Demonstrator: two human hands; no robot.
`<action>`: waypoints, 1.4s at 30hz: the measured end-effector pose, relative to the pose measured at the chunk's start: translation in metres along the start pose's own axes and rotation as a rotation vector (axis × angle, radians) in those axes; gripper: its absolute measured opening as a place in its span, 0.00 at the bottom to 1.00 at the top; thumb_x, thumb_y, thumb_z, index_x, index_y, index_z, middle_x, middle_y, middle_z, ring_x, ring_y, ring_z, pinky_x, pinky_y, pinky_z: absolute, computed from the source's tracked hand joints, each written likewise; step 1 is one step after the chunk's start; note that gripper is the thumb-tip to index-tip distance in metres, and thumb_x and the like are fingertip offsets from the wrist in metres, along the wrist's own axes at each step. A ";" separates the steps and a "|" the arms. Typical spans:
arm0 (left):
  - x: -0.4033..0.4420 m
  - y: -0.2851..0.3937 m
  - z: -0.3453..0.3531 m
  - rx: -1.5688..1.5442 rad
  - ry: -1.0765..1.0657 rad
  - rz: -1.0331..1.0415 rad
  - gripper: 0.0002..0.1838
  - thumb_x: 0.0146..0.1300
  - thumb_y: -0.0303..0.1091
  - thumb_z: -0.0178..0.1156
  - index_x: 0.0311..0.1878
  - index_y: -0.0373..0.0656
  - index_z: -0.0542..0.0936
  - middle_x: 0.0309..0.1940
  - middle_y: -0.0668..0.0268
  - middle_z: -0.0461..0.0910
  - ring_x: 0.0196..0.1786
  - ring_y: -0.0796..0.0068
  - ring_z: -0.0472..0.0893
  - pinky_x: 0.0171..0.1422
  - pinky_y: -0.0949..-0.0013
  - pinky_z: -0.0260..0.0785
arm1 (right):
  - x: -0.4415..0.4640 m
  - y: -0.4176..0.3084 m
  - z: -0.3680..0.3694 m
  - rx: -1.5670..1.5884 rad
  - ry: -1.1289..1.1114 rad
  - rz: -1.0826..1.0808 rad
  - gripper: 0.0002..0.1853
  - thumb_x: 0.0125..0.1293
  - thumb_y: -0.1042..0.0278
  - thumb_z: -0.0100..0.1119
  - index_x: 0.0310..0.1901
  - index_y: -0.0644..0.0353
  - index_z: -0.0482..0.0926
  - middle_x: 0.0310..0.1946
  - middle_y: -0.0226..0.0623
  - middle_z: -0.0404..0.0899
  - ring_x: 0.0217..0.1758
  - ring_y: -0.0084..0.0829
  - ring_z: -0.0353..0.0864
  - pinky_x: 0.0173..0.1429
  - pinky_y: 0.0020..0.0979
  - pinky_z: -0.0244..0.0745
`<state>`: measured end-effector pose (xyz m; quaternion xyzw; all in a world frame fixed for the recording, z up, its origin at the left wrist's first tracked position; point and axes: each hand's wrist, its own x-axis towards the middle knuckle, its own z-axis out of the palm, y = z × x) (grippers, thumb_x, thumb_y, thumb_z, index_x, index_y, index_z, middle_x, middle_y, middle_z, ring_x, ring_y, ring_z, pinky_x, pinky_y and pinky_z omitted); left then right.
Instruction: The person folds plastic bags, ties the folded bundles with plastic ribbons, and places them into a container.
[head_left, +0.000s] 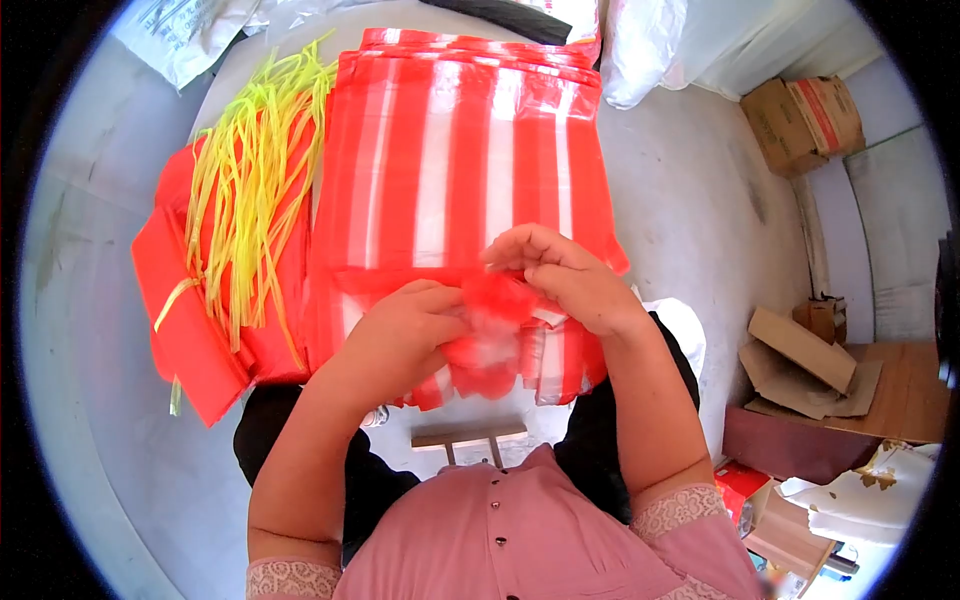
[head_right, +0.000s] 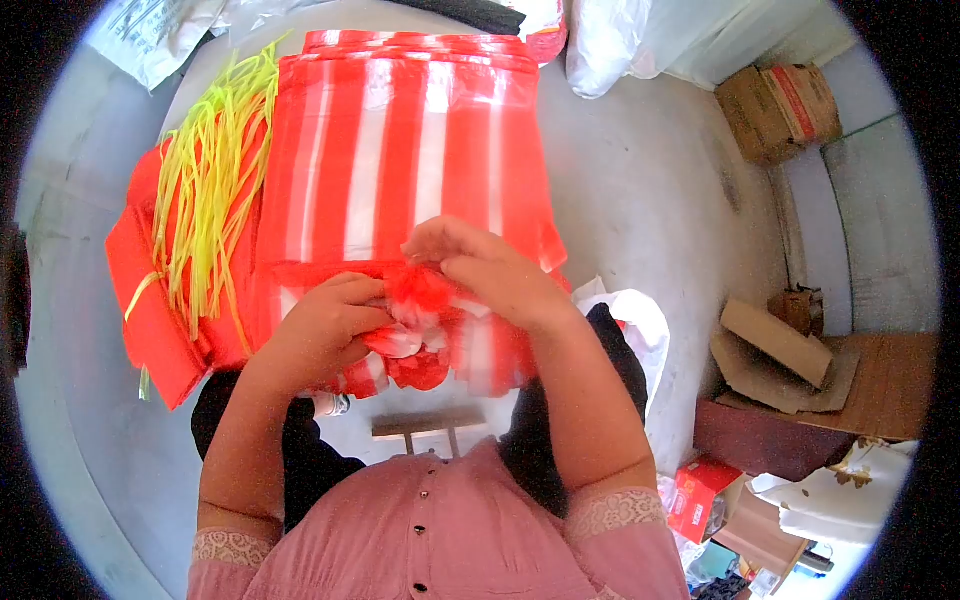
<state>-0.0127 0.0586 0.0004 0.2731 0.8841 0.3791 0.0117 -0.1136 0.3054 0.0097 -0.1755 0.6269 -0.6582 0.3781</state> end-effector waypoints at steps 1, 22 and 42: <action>0.000 0.000 -0.001 0.006 -0.011 -0.007 0.16 0.49 0.21 0.66 0.44 0.38 0.86 0.48 0.55 0.83 0.54 0.49 0.82 0.59 0.52 0.77 | 0.001 -0.002 0.003 0.032 0.016 0.024 0.26 0.67 0.85 0.43 0.65 0.63 0.76 0.65 0.40 0.79 0.73 0.34 0.75 0.76 0.38 0.73; 0.000 0.014 0.004 0.044 0.019 -0.172 0.14 0.59 0.23 0.68 0.48 0.45 0.91 0.42 0.57 0.79 0.47 0.55 0.82 0.52 0.57 0.77 | 0.014 0.011 0.032 -0.856 0.160 -0.352 0.27 0.63 0.75 0.69 0.65 0.60 0.80 0.60 0.47 0.83 0.63 0.46 0.83 0.66 0.40 0.78; 0.018 0.014 0.005 0.237 0.266 0.003 0.15 0.45 0.16 0.65 0.38 0.39 0.87 0.47 0.62 0.83 0.55 0.56 0.80 0.60 0.58 0.78 | 0.018 0.020 0.036 -1.050 0.255 -0.477 0.28 0.61 0.71 0.74 0.64 0.55 0.80 0.46 0.37 0.85 0.50 0.42 0.84 0.53 0.41 0.82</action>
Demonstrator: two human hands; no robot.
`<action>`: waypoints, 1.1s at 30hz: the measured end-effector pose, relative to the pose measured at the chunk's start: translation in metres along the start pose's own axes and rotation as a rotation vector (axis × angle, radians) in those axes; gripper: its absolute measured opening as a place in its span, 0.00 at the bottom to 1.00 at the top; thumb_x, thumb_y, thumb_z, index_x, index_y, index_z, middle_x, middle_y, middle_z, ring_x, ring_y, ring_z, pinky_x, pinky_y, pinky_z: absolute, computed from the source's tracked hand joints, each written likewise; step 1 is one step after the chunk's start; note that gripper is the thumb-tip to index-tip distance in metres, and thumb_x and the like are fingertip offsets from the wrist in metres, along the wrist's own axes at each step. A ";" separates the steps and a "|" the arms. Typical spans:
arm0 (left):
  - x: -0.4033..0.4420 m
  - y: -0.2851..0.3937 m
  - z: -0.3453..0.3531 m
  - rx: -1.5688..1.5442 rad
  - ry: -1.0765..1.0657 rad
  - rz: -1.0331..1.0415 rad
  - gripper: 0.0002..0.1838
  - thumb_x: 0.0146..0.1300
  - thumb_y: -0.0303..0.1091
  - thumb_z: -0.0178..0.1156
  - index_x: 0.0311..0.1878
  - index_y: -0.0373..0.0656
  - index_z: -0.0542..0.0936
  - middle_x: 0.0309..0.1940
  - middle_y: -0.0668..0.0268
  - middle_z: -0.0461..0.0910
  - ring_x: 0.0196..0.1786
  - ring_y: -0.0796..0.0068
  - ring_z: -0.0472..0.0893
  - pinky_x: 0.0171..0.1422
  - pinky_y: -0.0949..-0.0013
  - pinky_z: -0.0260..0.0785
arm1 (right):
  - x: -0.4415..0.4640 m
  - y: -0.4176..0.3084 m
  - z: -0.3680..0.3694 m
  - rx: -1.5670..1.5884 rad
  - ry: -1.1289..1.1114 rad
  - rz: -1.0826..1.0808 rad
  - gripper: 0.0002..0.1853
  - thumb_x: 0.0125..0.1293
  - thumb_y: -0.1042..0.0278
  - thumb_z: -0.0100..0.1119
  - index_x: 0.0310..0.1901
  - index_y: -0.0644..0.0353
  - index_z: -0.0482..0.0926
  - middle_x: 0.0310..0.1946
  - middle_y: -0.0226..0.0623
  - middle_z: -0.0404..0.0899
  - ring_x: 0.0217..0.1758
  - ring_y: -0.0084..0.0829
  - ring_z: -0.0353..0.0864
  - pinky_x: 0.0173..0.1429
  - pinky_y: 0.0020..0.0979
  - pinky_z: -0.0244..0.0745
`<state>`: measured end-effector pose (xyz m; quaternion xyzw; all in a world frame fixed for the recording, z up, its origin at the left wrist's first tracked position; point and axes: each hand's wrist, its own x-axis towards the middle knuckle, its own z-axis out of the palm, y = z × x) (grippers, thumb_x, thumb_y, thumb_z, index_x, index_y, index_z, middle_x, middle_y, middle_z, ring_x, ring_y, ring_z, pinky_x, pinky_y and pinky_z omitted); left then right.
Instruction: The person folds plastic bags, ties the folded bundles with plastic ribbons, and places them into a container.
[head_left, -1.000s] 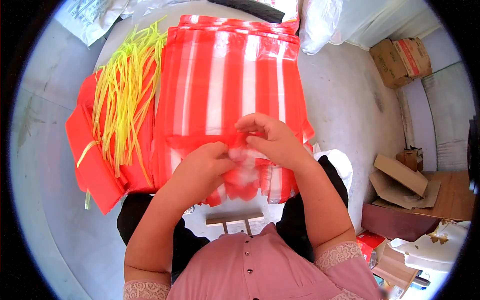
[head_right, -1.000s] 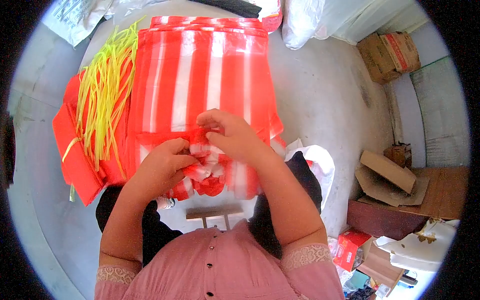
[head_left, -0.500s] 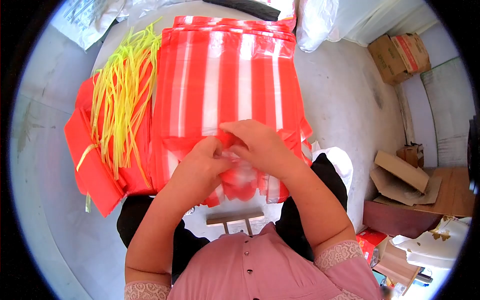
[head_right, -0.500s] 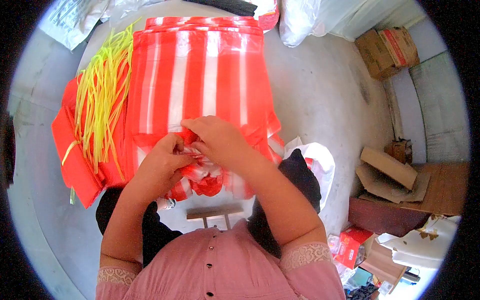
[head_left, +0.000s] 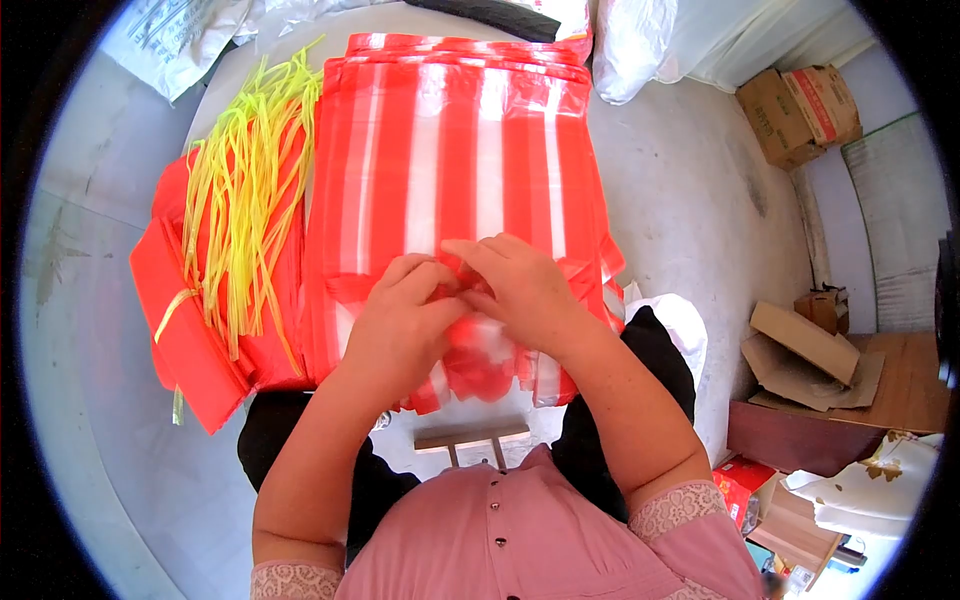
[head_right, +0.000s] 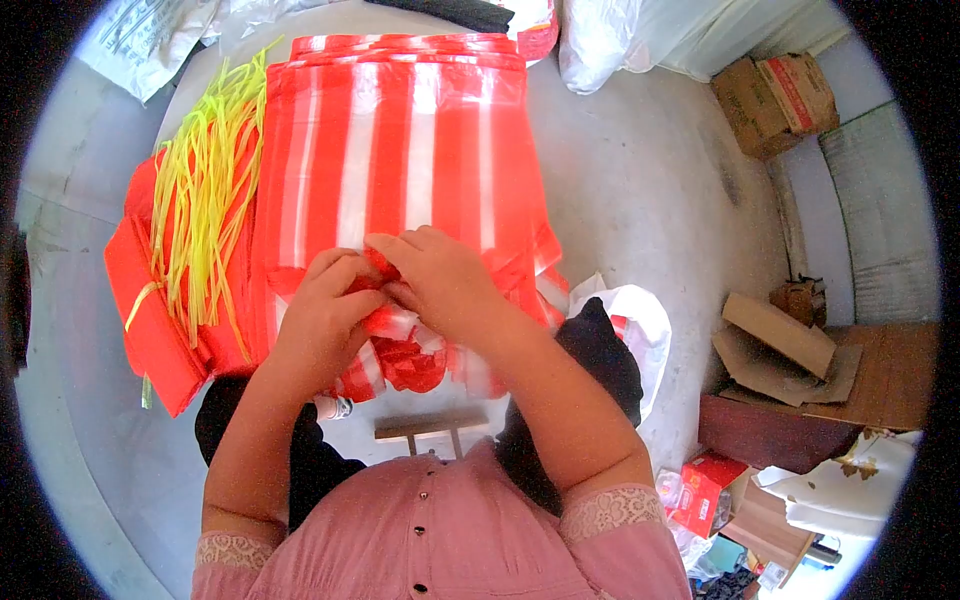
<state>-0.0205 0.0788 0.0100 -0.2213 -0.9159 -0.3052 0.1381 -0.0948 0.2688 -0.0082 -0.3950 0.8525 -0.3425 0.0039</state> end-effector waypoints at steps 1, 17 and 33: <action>0.001 -0.001 0.001 -0.011 -0.001 0.000 0.15 0.46 0.17 0.66 0.39 0.39 0.86 0.47 0.61 0.83 0.56 0.55 0.80 0.62 0.56 0.77 | 0.000 0.000 0.000 0.018 -0.006 0.008 0.28 0.62 0.73 0.73 0.65 0.55 0.80 0.46 0.37 0.85 0.51 0.42 0.84 0.53 0.41 0.82; 0.010 -0.017 0.022 -0.113 -0.047 -0.275 0.16 0.55 0.25 0.71 0.48 0.40 0.82 0.45 0.55 0.83 0.52 0.49 0.82 0.56 0.53 0.76 | -0.019 -0.016 -0.023 0.126 0.109 -0.208 0.08 0.63 0.78 0.62 0.43 0.58 0.82 0.39 0.39 0.84 0.44 0.44 0.85 0.53 0.42 0.83; 0.004 -0.014 -0.004 -0.048 -0.050 -0.082 0.17 0.57 0.28 0.70 0.51 0.39 0.83 0.51 0.56 0.82 0.55 0.51 0.82 0.61 0.53 0.76 | -0.025 -0.006 -0.003 -0.199 -0.046 -0.253 0.15 0.58 0.73 0.62 0.48 0.64 0.82 0.49 0.43 0.80 0.55 0.43 0.81 0.59 0.37 0.81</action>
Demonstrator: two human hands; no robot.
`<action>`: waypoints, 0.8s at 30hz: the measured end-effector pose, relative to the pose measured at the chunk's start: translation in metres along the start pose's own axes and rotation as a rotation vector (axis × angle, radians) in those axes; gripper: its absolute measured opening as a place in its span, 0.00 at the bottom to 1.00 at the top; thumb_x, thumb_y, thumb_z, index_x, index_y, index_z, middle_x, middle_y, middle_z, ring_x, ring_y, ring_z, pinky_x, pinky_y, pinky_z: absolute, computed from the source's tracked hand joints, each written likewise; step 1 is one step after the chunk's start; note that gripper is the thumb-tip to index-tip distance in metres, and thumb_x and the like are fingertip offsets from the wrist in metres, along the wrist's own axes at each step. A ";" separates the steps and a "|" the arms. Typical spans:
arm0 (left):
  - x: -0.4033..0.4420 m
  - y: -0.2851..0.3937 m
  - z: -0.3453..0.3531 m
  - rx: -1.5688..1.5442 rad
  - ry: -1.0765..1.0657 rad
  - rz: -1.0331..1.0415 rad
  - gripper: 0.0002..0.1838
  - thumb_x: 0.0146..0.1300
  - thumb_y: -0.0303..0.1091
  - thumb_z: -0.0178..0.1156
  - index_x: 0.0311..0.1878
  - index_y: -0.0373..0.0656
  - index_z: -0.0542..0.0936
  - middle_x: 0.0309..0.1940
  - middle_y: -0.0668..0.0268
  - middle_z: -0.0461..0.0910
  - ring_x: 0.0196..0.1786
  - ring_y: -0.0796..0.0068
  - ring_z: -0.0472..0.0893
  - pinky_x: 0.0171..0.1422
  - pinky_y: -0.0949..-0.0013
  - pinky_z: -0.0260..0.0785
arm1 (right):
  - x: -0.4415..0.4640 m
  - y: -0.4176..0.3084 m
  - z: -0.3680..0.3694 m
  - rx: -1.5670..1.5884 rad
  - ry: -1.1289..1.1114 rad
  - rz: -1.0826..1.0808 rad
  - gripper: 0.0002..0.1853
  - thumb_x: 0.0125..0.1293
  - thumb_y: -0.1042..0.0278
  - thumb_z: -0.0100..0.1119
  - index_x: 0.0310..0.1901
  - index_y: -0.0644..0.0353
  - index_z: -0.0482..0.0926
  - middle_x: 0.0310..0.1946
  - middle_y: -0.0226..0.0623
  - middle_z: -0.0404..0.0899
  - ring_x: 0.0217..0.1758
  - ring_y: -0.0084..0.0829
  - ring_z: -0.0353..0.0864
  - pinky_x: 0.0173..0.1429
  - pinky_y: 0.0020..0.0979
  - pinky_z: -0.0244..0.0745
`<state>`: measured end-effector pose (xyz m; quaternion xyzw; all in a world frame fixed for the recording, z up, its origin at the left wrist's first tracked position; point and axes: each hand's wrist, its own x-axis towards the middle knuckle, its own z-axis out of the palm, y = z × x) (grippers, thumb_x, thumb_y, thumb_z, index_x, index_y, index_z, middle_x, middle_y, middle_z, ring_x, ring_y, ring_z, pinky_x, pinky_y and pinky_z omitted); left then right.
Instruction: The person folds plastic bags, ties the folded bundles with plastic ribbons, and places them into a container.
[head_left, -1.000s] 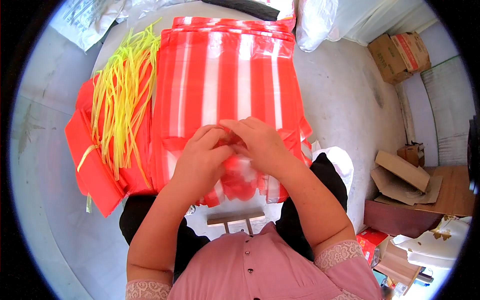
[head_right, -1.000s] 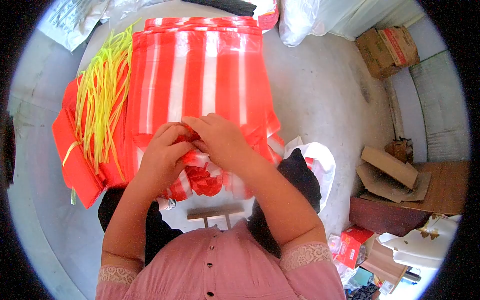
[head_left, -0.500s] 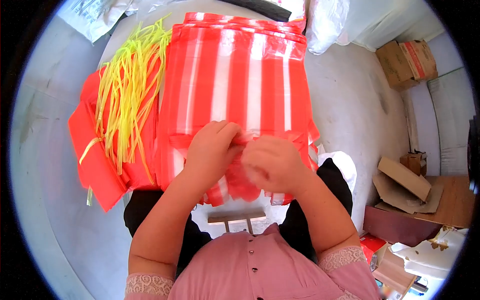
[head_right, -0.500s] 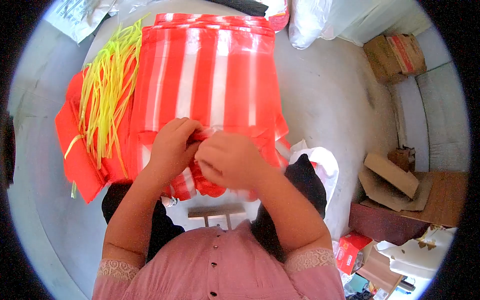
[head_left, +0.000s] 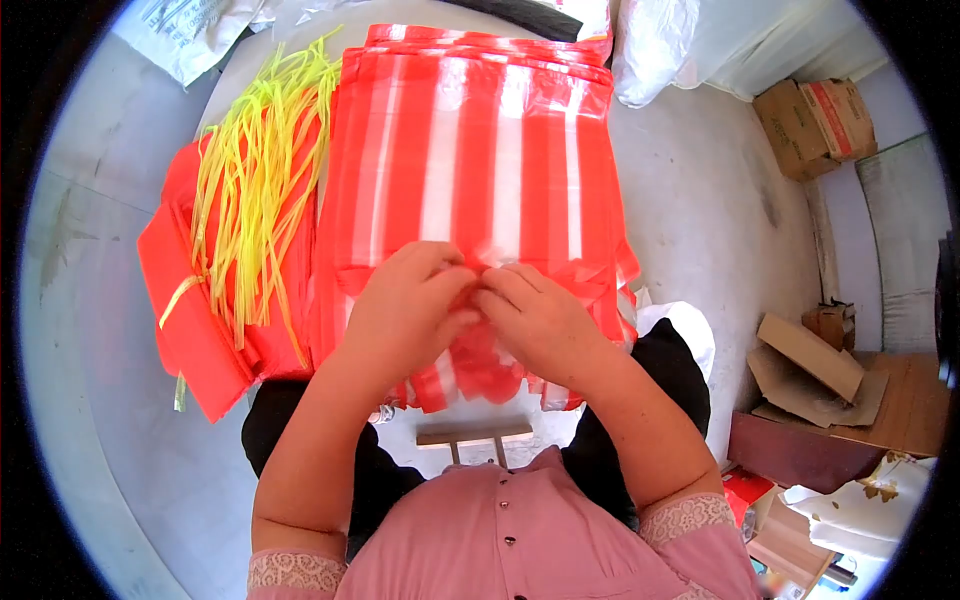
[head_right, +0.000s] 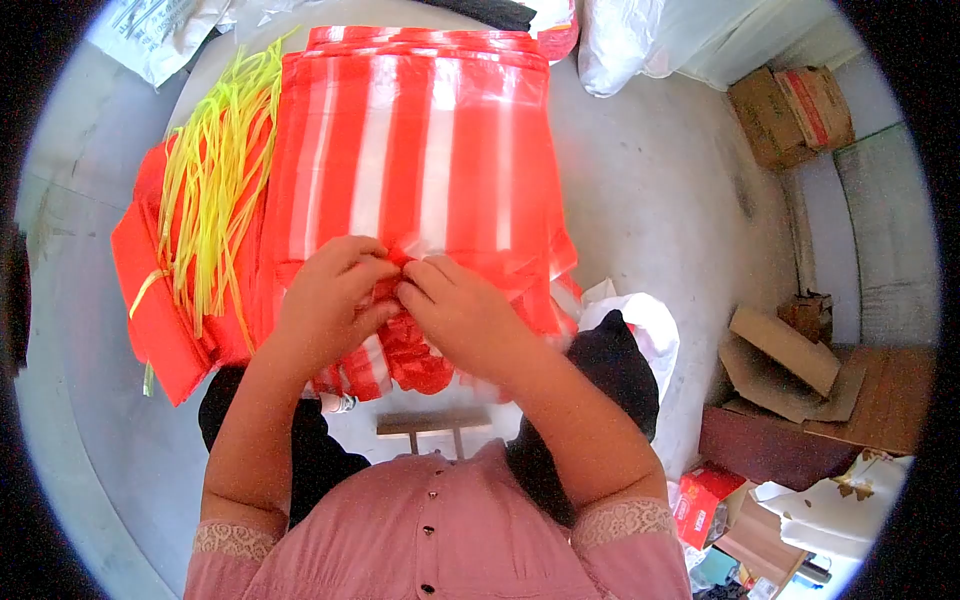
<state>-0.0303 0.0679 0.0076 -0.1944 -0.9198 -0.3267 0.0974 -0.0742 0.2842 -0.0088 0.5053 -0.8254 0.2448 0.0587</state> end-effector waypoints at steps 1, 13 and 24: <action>-0.002 -0.001 -0.001 0.031 -0.033 0.022 0.19 0.55 0.28 0.73 0.52 0.40 0.83 0.53 0.57 0.81 0.57 0.52 0.82 0.63 0.53 0.76 | -0.001 0.000 0.000 0.006 0.008 0.005 0.16 0.58 0.73 0.62 0.49 0.64 0.82 0.50 0.43 0.80 0.55 0.43 0.81 0.59 0.38 0.81; -0.013 -0.012 0.010 0.232 0.017 0.085 0.20 0.55 0.25 0.64 0.54 0.41 0.86 0.54 0.58 0.84 0.56 0.54 0.84 0.61 0.54 0.79 | 0.001 -0.001 -0.011 -0.098 -0.018 0.021 0.21 0.59 0.74 0.62 0.56 0.66 0.82 0.57 0.43 0.83 0.60 0.44 0.82 0.64 0.42 0.81; -0.038 -0.026 -0.023 0.337 0.014 -0.050 0.17 0.60 0.24 0.64 0.54 0.43 0.85 0.56 0.57 0.85 0.68 0.55 0.80 0.76 0.47 0.67 | 0.007 -0.002 -0.033 0.041 -0.078 0.188 0.24 0.58 0.81 0.65 0.58 0.58 0.84 0.54 0.41 0.88 0.56 0.46 0.88 0.61 0.41 0.85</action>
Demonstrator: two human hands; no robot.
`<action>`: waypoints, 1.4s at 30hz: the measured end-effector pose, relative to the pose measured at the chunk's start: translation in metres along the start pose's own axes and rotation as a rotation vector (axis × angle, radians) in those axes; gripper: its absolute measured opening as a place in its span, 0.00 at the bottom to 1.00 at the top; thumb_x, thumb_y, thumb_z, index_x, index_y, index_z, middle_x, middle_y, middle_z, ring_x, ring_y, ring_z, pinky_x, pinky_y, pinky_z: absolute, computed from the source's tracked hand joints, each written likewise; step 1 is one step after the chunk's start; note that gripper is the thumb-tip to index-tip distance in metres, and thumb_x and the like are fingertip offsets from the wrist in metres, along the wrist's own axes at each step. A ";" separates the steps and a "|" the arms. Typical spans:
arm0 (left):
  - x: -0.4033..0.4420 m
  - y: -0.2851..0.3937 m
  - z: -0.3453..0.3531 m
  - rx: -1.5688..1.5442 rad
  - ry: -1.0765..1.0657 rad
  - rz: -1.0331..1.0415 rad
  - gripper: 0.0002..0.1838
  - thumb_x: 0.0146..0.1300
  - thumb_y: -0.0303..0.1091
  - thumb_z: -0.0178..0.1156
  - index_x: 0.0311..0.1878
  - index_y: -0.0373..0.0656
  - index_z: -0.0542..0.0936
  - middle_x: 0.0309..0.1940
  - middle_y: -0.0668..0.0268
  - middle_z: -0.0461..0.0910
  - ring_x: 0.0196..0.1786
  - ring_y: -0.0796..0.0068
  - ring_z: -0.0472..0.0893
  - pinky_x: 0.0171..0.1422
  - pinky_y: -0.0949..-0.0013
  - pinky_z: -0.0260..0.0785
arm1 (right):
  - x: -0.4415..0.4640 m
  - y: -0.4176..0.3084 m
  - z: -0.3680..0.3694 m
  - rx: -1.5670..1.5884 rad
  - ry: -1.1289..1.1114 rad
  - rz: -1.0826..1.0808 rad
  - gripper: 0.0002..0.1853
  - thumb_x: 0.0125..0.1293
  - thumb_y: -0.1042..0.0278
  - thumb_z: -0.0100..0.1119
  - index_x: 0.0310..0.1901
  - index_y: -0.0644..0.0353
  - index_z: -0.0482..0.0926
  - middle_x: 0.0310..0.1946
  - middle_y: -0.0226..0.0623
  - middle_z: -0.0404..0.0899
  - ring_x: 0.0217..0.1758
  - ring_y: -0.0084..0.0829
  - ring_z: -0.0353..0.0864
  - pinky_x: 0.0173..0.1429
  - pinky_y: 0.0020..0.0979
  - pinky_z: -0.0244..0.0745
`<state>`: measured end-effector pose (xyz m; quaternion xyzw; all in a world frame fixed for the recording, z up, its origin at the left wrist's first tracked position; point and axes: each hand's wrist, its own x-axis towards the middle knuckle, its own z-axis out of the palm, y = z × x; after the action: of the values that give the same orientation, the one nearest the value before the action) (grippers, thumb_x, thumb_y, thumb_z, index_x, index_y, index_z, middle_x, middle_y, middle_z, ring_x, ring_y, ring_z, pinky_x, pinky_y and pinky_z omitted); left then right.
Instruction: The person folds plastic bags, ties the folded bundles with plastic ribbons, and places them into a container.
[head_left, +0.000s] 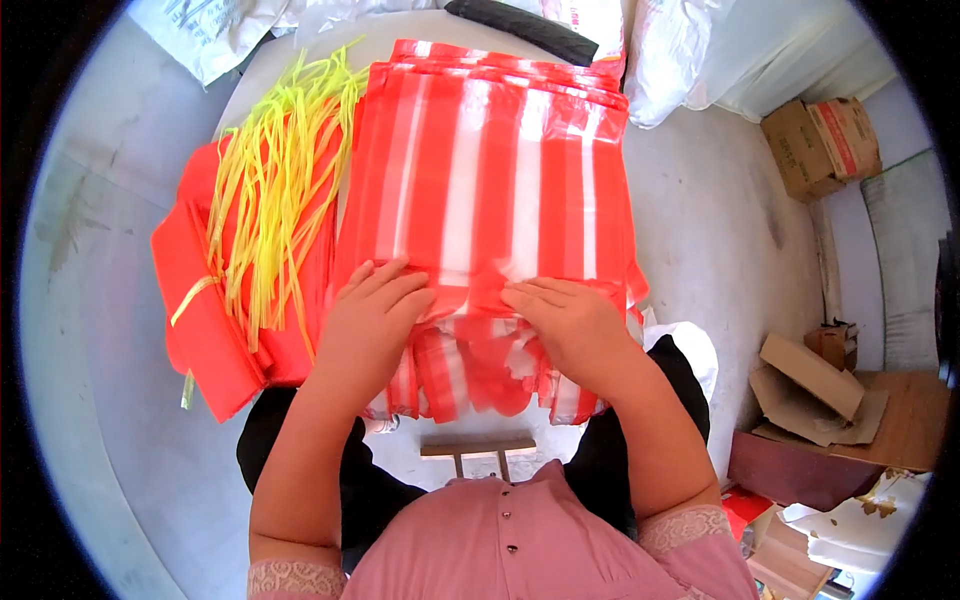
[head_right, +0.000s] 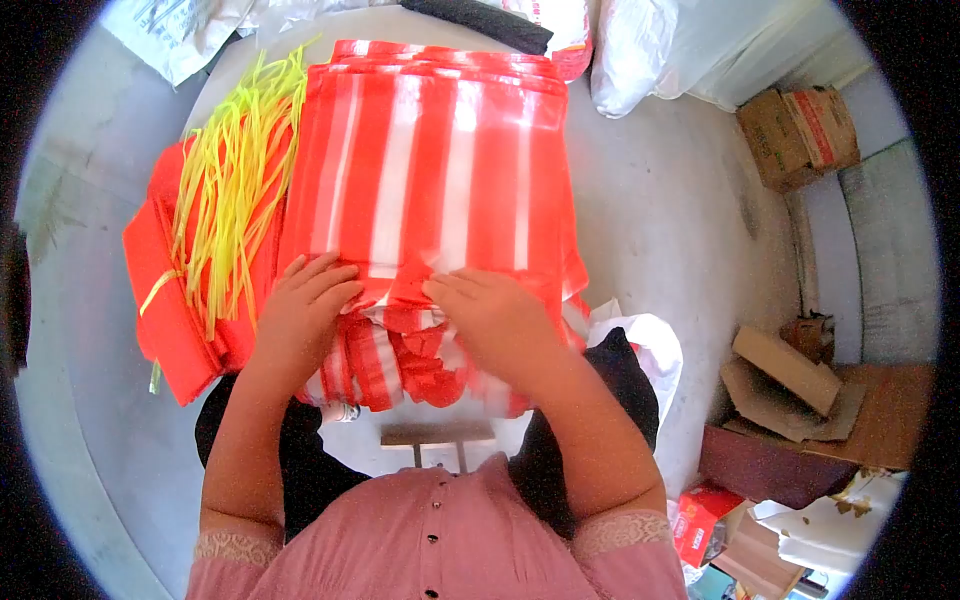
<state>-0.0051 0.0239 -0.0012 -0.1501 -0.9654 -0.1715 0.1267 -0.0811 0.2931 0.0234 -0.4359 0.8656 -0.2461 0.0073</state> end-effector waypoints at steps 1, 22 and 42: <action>-0.002 -0.003 -0.004 -0.042 -0.047 -0.009 0.17 0.60 0.24 0.65 0.53 0.42 0.85 0.55 0.56 0.85 0.66 0.55 0.81 0.73 0.48 0.69 | 0.000 0.000 -0.004 0.002 -0.061 0.025 0.22 0.60 0.79 0.65 0.58 0.59 0.85 0.52 0.43 0.88 0.54 0.46 0.88 0.59 0.41 0.85; 0.003 -0.001 -0.017 -0.382 -0.154 -0.637 0.12 0.71 0.37 0.67 0.45 0.37 0.83 0.30 0.49 0.82 0.34 0.53 0.83 0.41 0.56 0.73 | 0.012 0.042 -0.009 0.465 -0.086 0.472 0.12 0.72 0.71 0.65 0.53 0.64 0.83 0.38 0.36 0.85 0.38 0.26 0.80 0.45 0.33 0.76; -0.008 -0.017 -0.031 -0.678 -0.151 -0.738 0.07 0.73 0.20 0.56 0.47 0.41 0.69 0.41 0.65 0.78 0.46 0.76 0.78 0.54 0.69 0.72 | -0.037 0.058 -0.018 0.455 0.020 0.459 0.05 0.74 0.81 0.56 0.44 0.64 0.82 0.39 0.34 0.82 0.44 0.27 0.80 0.51 0.30 0.76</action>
<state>0.0022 -0.0045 0.0195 0.1566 -0.8507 -0.4972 -0.0681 -0.1057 0.3581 0.0069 -0.2141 0.8641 -0.4295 0.1515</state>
